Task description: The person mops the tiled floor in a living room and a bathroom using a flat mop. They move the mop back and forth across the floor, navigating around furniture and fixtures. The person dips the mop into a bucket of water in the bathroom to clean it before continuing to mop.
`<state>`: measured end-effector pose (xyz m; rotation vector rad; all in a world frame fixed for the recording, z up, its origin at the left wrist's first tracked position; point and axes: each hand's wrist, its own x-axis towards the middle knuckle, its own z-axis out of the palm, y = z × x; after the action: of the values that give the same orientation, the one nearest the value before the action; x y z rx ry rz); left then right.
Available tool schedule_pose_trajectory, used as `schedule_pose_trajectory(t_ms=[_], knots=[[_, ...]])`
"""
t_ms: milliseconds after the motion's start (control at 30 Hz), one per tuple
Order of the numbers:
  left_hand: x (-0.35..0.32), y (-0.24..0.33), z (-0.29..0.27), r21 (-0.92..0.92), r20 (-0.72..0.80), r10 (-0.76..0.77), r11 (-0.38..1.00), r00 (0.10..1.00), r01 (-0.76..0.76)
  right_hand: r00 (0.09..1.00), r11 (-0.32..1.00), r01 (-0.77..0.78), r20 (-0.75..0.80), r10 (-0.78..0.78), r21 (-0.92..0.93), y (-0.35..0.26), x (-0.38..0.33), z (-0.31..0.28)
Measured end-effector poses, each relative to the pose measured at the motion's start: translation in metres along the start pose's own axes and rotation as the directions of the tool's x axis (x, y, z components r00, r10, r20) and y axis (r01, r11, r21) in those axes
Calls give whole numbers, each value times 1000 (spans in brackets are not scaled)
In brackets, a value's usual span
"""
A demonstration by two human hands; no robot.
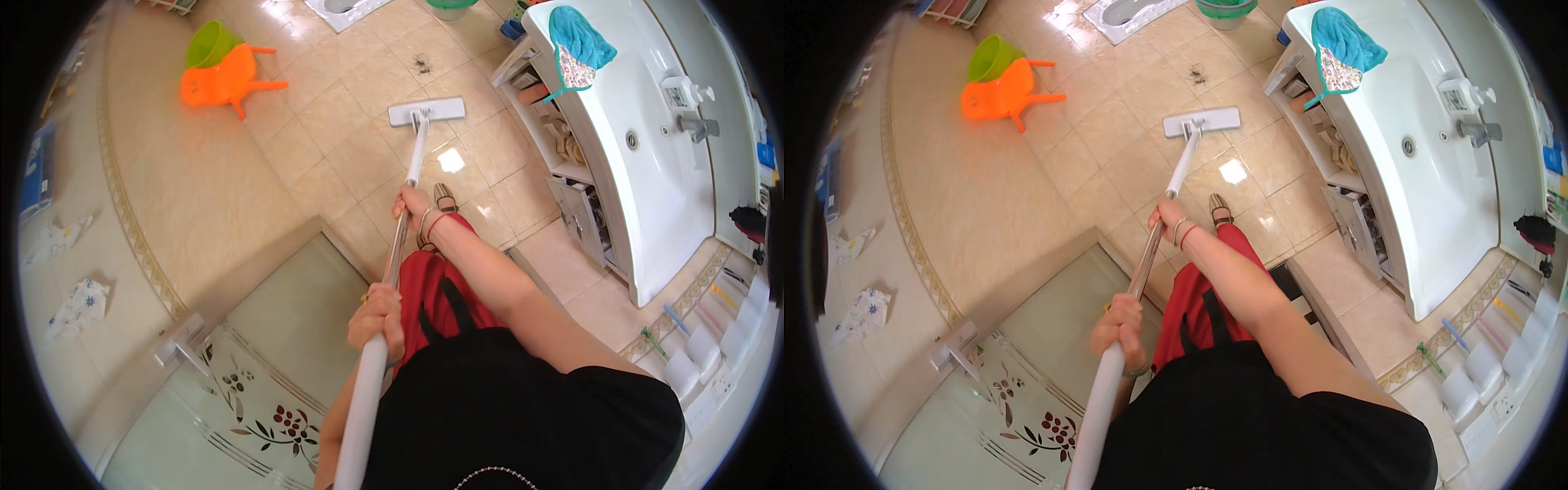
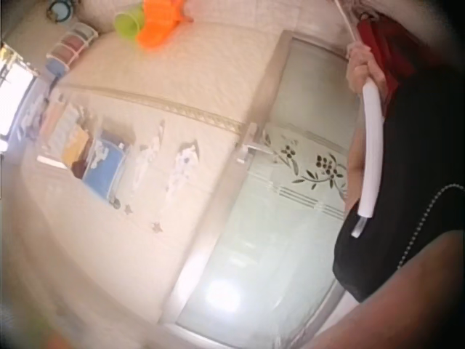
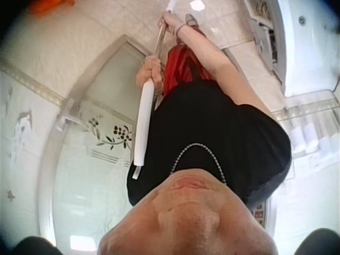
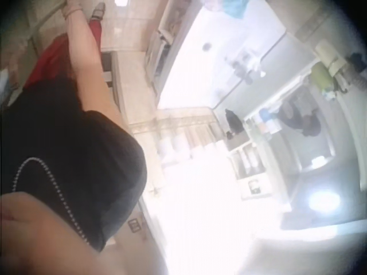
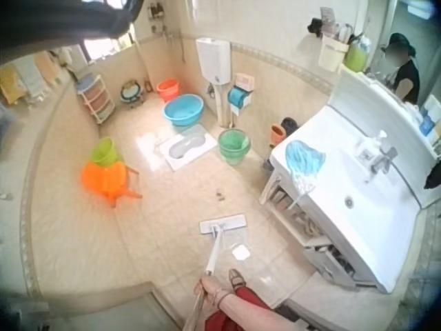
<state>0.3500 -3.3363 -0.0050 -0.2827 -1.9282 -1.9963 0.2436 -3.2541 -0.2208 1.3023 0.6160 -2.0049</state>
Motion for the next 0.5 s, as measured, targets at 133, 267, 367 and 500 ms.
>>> schedule_pose_trajectory(t_ms=[133,267,367,500], knots=[[46,-43,40,122,6,-10,993,1000,9,985,981,164,75,-157,-106,-77,53,13],[65,-69,53,48,60,101,993,993,-104,987,997,-20,161,8,72,-119,73,14],[45,-49,46,70,95,88,993,992,-95,990,999,38,139,-38,-2,-94,54,3],[25,3,6,97,197,-20,995,980,1,992,996,-8,126,-4,93,-26,20,-6]])
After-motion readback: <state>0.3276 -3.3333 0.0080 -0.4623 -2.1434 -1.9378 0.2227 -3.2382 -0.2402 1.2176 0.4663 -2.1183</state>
